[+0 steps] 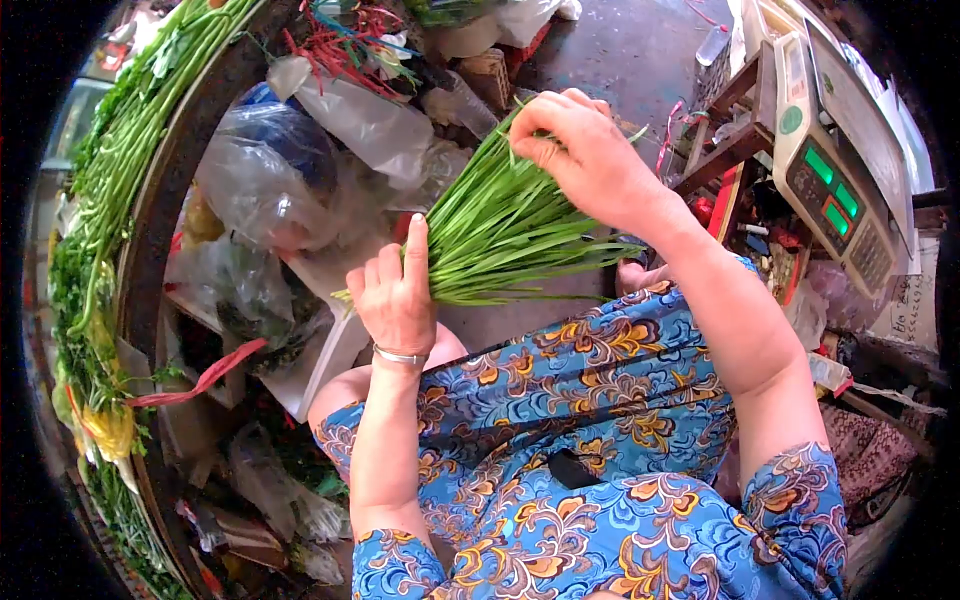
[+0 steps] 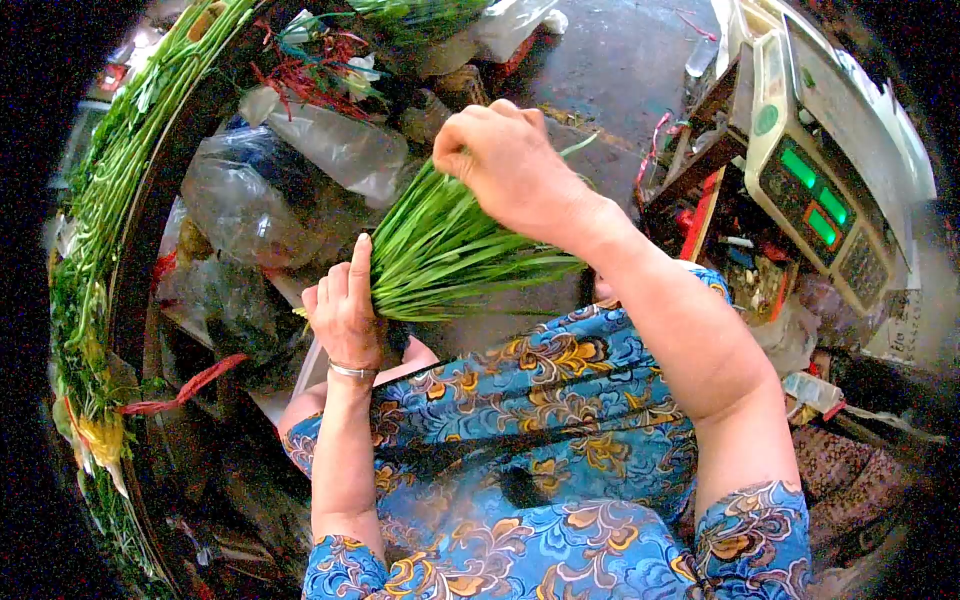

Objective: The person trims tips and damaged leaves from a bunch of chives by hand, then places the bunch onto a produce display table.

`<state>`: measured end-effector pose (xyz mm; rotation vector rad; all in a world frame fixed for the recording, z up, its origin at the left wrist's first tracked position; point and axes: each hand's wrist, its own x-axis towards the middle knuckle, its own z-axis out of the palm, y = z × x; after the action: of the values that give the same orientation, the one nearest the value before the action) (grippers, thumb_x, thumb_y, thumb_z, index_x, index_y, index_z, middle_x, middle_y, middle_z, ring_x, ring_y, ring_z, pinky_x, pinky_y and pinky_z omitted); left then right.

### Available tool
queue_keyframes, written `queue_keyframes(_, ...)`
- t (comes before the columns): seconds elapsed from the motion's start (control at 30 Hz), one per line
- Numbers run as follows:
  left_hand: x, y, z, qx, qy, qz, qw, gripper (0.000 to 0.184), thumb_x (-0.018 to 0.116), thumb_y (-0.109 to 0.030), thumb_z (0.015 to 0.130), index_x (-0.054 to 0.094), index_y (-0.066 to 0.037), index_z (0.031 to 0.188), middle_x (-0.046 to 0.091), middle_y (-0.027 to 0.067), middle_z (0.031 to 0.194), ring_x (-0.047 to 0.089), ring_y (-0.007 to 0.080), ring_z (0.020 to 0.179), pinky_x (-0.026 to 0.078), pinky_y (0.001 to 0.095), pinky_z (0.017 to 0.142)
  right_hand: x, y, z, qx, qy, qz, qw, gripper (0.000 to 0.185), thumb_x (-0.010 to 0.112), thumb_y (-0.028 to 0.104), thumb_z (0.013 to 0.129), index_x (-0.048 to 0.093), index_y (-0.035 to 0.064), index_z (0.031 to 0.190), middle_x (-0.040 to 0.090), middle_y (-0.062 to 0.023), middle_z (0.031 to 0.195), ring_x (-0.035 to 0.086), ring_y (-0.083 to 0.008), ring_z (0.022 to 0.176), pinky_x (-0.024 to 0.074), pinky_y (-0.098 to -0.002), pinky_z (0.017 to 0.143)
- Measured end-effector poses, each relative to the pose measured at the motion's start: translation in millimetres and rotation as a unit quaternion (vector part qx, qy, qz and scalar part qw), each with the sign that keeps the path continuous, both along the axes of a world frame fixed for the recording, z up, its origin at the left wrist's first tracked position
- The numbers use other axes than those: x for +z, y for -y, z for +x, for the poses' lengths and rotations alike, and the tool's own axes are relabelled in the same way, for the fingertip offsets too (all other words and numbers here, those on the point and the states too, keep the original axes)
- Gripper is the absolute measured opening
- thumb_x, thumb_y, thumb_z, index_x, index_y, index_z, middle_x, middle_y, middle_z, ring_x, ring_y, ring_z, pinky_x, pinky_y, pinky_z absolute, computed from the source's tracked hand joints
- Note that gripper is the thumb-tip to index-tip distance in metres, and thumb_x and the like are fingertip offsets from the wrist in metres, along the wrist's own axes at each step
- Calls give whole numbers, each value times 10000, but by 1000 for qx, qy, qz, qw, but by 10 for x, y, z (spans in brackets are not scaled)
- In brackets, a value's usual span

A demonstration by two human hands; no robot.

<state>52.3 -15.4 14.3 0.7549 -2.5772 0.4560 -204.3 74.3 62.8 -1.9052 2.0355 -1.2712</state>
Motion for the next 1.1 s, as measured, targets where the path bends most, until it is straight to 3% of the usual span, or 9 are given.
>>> queue_keyframes(0.07, 5, 3, 2, -1, -3, -2, 1000, 527, 578, -101, 797, 573, -182, 1318, 532, 17, 813, 535, 200, 699, 390, 365, 675, 22, 12, -44, -10, 24, -4, 1000, 85, 625, 144, 887, 611, 63, 912, 624, -49, 879, 557, -235, 907, 400, -348, 881)
queue_keyframes(0.13, 15, -1, 3, 1, 0, 3, 1000, 530, 579, -101, 794, 571, -178, 1319, 536, 18, 818, 537, 202, 704, 388, 366, 681, 34, 33, -85, -18, 120, 15, 993, 73, 622, 192, 868, 660, 136, 895, 638, -49, 902, 563, -256, 970, 387, -398, 880)
queue_keyframes(0.27, 28, -5, -2, -6, -7, 8, 1000, 536, 579, -100, 792, 567, -177, 1322, 535, 19, 817, 536, 205, 705, 385, 368, 687, 76, -1, -78, -76, -57, -70, 993, 120, 658, 121, 826, 704, 184, 916, 633, -1, 939, 562, -224, 986, 354, -389, 919)
queue_keyframes(0.37, 19, -2, -1, -7, -3, 13, 1000, 540, 578, -100, 790, 564, -175, 1325, 534, 22, 816, 536, 207, 706, 383, 371, 691, -25, 8, -88, -46, -105, -55, 992, 159, 678, 136, 820, 711, 204, 960, 619, 14, 989, 538, -219, 1025, 338, -394, 937)
queue_keyframes(0.53, 9, -3, -2, -2, 8, 19, 1000, 540, 583, -100, 788, 566, -181, 1322, 535, 22, 818, 541, 208, 712, 387, 372, 688, 32, -41, -1, 30, -77, -8, 997, 165, 687, 129, 826, 694, 151, 990, 588, -6, 1080, 504, -216, 1081, 326, -375, 977)
queue_keyframes(0.63, -2, -1, -7, -2, 12, 6, 1000, 533, 584, -105, 793, 569, -188, 1319, 533, 20, 819, 541, 205, 713, 392, 371, 688, -36, -13, 36, 77, -84, -29, 993, 116, 694, 216, 817, 705, 173, 924, 597, -2, 1015, 506, -226, 1053, 325, -414, 949)
queue_keyframes(0.83, 18, -9, -4, 6, 47, 6, 999, 549, 587, -153, 806, 546, -160, 1353, 589, 22, 864, 566, 199, 746, 397, 356, 695, -83, -13, 104, 107, -111, -18, 988, 88, 678, 218, 818, 681, 145, 867, 595, -15, 976, 508, -235, 1023, 327, -405, 924)
queue_keyframes(1.1, 38, 56, 47, 39, 55, 1, 998, 562, 572, -117, 813, 523, -160, 1371, 559, 16, 836, 565, 194, 756, 395, 356, 694, 27, -102, 51, 149, -87, 23, 985, 125, 681, 221, 808, 628, 108, 807, 570, -43, 915, 501, -253, 1011, 330, -417, 929)
